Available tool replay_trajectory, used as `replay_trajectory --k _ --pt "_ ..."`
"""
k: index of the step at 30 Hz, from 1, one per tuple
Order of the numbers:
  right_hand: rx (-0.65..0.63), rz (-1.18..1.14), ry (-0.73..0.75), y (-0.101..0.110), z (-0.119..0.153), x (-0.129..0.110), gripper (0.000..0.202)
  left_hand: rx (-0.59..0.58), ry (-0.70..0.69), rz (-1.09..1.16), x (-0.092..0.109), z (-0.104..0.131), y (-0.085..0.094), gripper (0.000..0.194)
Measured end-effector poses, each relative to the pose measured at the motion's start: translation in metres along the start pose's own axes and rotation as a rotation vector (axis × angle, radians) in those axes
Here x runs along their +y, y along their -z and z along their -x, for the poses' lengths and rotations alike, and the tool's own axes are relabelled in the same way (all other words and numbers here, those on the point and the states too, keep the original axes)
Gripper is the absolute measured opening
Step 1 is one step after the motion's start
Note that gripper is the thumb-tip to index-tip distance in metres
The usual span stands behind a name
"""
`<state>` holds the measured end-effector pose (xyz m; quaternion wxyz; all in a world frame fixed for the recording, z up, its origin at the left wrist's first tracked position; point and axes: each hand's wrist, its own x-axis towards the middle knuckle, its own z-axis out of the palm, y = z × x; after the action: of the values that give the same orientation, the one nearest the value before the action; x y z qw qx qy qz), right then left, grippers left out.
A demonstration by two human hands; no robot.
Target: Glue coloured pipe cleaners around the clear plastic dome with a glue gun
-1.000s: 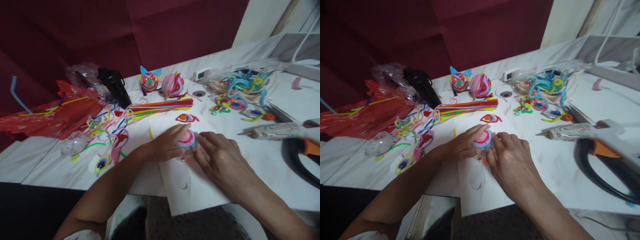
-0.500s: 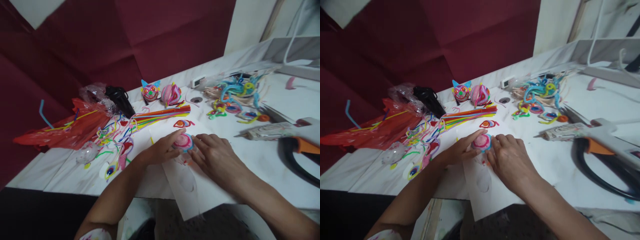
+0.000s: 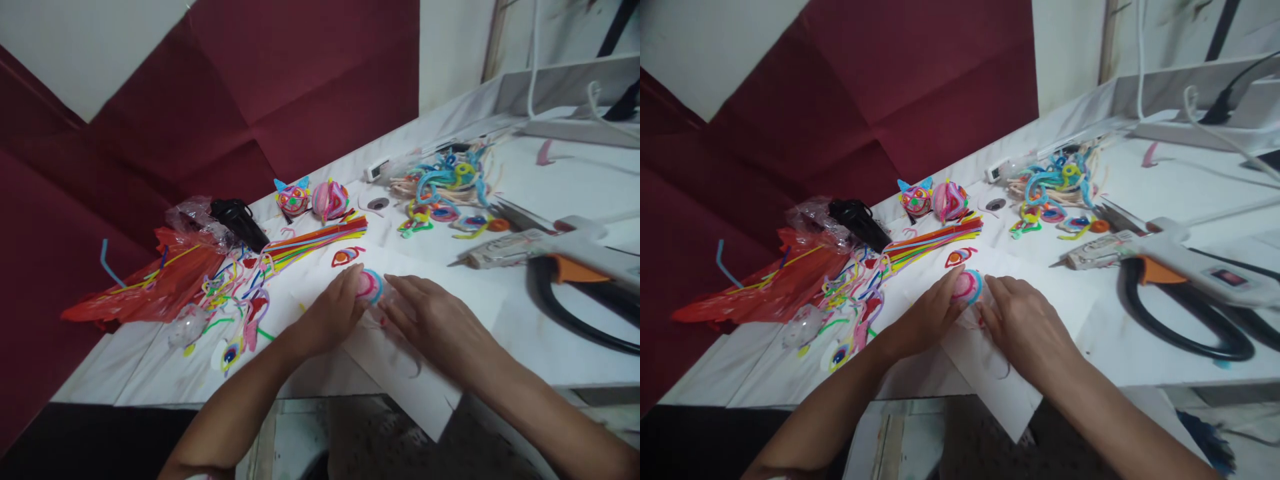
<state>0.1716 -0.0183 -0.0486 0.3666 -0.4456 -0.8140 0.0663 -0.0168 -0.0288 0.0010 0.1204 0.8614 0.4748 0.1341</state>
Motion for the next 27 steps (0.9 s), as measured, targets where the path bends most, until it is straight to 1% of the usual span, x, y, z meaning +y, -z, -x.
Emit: replay_trajectory --k 2,4,7,9,13,15,19,23,27 --pt "0.076 -0.037 -0.015 0.001 0.005 -0.005 0.037 0.019 0.001 0.003 0.003 0.000 -0.003 0.055" --pt "0.115 -0.046 -0.011 0.001 0.008 -0.009 0.036 0.039 0.003 0.006 0.004 0.001 -0.008 0.055" --pt "0.117 -0.007 0.011 0.000 0.008 -0.011 0.036 0.069 0.011 -0.002 0.004 0.002 -0.012 0.056" --pt "0.131 0.007 0.027 0.000 0.008 -0.010 0.037 0.063 -0.004 -0.007 0.003 0.002 -0.012 0.055" --pt "0.128 0.027 0.043 0.002 0.008 -0.009 0.037 -0.022 -0.051 -0.026 0.002 0.000 -0.004 0.055" --pt "0.127 0.050 0.050 0.002 0.007 -0.009 0.035 -0.041 -0.058 -0.041 0.002 -0.001 -0.001 0.055" --pt "0.149 0.084 0.069 0.004 0.005 -0.011 0.033 -0.013 -0.088 -0.073 -0.001 -0.002 -0.005 0.057" --pt "0.128 0.017 0.082 0.007 0.007 -0.010 0.034 0.012 -0.108 -0.098 -0.005 0.000 -0.013 0.057" --pt "0.111 -0.041 0.040 0.009 0.013 -0.009 0.037 0.031 -0.129 -0.111 -0.008 0.001 -0.015 0.057"
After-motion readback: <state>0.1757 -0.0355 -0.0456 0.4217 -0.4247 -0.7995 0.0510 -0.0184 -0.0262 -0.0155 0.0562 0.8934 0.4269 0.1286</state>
